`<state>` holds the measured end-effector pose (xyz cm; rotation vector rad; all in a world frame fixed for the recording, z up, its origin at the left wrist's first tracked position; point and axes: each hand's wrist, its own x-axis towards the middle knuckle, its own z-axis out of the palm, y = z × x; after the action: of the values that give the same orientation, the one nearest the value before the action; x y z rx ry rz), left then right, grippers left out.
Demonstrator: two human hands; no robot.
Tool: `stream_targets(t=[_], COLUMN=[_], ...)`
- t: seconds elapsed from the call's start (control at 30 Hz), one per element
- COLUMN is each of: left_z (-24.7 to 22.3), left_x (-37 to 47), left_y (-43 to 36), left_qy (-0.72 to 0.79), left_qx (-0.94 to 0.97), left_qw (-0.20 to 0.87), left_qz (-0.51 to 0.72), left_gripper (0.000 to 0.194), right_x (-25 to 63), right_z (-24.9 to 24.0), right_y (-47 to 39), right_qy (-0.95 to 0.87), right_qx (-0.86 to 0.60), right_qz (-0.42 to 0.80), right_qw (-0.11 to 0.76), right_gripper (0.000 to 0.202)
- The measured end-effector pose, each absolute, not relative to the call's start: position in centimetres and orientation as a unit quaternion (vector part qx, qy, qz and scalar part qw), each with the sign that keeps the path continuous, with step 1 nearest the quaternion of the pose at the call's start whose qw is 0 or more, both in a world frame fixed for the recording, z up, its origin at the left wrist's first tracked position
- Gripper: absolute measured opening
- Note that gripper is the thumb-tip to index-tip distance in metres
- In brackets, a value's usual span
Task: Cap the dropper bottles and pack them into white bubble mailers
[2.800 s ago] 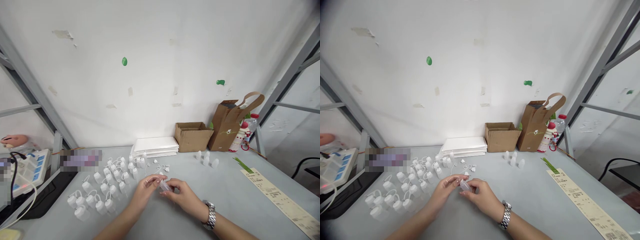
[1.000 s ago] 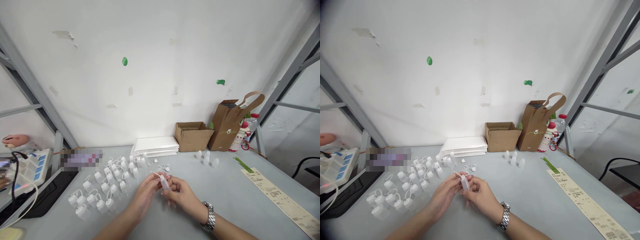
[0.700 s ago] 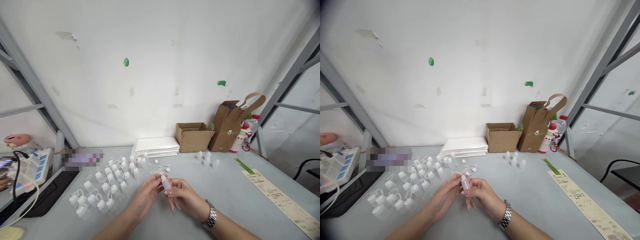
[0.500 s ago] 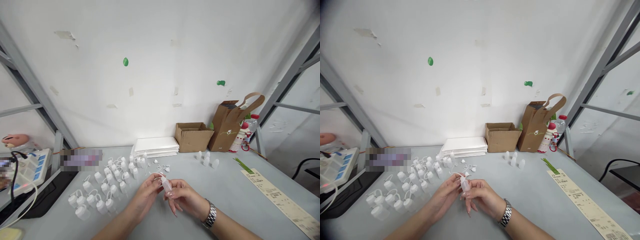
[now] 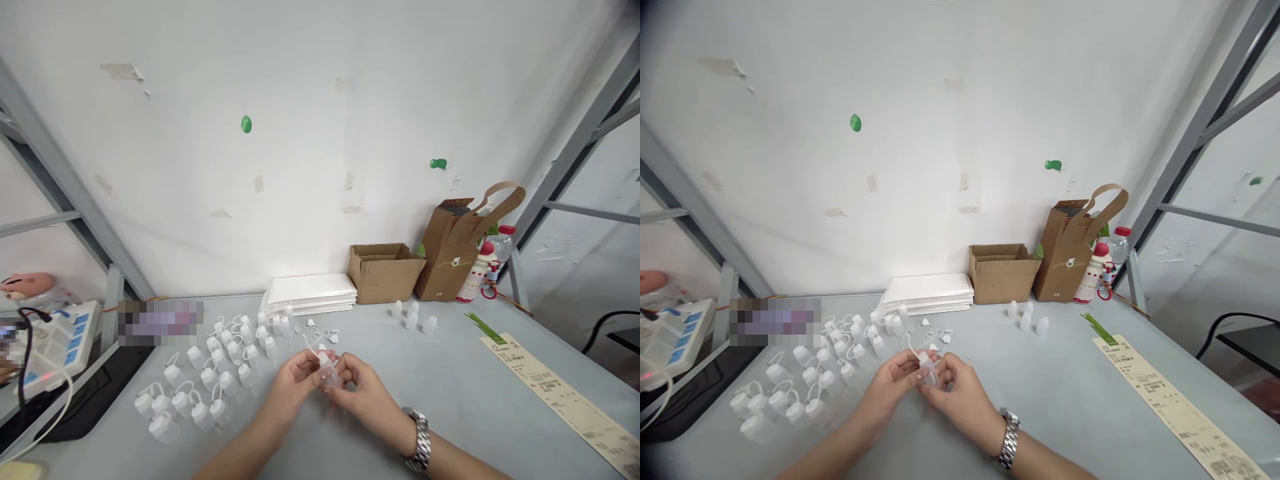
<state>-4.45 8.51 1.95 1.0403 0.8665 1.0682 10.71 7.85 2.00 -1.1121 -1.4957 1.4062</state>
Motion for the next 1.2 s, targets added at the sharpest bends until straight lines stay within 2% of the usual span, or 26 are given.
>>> stream_targets(t=[0.1, 0.23, 0.43, 0.63, 0.8, 0.97, 1.2], left_z=[1.6, 1.8, 1.9, 1.9, 2.0, 2.3, 2.2], left_x=[-4.6, -4.9, -4.9, -4.7, -4.5, -4.4, -4.4], left_y=[8.8, 8.8, 8.1, 7.8, 7.8, 7.6, 7.7], left_qy=[0.398, 0.386, 0.365, 0.405, 0.403, 0.386, 0.371], left_qx=[0.46, 0.464, 0.479, 0.474, 0.465, 0.442, 0.426], left_qw=[0.63, 0.639, 0.67, 0.651, 0.656, 0.681, 0.698], left_qz=[0.484, 0.477, 0.436, 0.434, 0.436, 0.439, 0.44], left_gripper=[0.025, 0.026, 0.034, 0.03, 0.028, 0.027, 0.035], right_x=[10.7, 10.8, 10.5, 10.1, 9.9, 9.9, 9.7], right_z=[2.1, 2.0, 1.5, 1.0, 0.6, 0.3, 0.6], right_y=[8.0, 8.4, 8.0, 7.6, 7.5, 7.3, 7.2], right_qy=[-0.601, -0.612, -0.632, -0.67, -0.696, -0.706, -0.689], right_qx=[-0.401, -0.355, -0.447, -0.543, -0.568, -0.571, -0.574], right_qz=[0.58, 0.609, 0.497, 0.356, 0.262, 0.233, 0.271], right_qw=[0.376, 0.359, 0.394, 0.358, 0.352, 0.348, 0.349], right_gripper=[0.022, 0.026, 0.02, 0.024, 0.024, 0.022, 0.022])
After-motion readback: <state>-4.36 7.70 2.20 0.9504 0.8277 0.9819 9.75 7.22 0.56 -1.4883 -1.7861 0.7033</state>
